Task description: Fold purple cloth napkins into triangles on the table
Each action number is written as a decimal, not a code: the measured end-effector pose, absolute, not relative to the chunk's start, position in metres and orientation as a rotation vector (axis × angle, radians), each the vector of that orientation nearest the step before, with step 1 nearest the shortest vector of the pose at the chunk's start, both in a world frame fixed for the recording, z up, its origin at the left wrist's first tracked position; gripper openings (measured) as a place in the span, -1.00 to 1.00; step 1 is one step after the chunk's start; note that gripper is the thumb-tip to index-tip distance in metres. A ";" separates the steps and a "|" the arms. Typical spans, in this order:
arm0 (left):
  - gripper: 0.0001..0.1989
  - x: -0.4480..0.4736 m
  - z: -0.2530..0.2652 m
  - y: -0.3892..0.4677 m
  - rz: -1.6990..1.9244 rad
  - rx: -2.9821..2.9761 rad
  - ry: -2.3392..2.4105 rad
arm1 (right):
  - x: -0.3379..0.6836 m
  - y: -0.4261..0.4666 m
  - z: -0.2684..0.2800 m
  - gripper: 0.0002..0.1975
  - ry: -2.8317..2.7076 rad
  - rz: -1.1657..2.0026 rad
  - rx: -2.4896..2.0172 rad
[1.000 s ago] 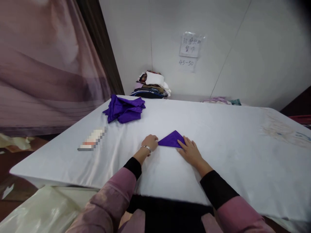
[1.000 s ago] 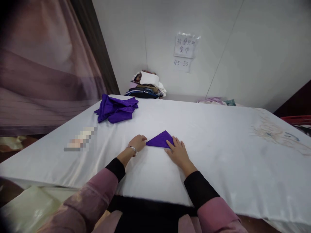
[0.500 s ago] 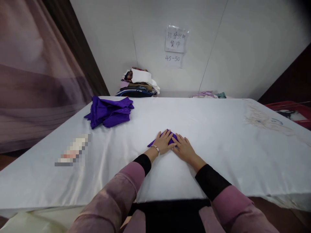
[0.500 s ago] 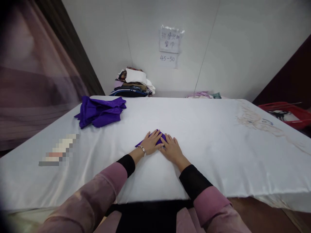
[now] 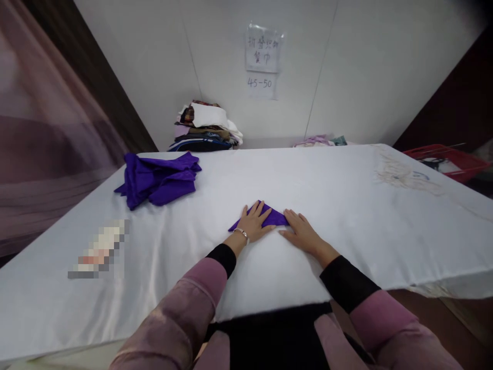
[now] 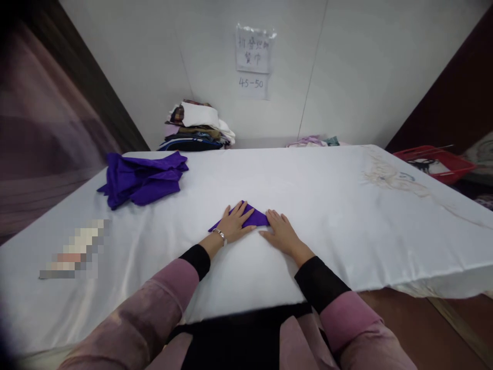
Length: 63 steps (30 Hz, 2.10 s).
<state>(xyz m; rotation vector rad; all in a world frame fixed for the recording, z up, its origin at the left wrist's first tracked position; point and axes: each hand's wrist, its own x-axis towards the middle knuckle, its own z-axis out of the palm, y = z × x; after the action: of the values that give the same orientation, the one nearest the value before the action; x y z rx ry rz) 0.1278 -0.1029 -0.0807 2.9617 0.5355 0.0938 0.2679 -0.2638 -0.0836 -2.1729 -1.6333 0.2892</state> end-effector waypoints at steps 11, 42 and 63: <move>-0.29 0.129 -0.079 -0.100 0.054 2.974 0.519 | 0.289 -0.289 -0.088 -0.65 -1.167 0.323 -1.846; -0.30 0.130 -0.081 -0.100 0.074 2.979 0.522 | 0.290 -0.271 -0.072 -0.72 -1.618 -0.046 -1.974; -0.38 0.127 -0.079 -0.101 0.009 3.017 0.524 | 0.228 -0.224 -0.085 -0.22 -1.672 0.286 -2.032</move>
<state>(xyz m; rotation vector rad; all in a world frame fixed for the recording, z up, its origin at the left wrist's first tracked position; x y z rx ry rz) 0.1274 -0.1013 -0.0791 3.0170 0.5239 0.0086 0.2279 -0.2238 -0.0852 -2.0316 -1.6719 0.2862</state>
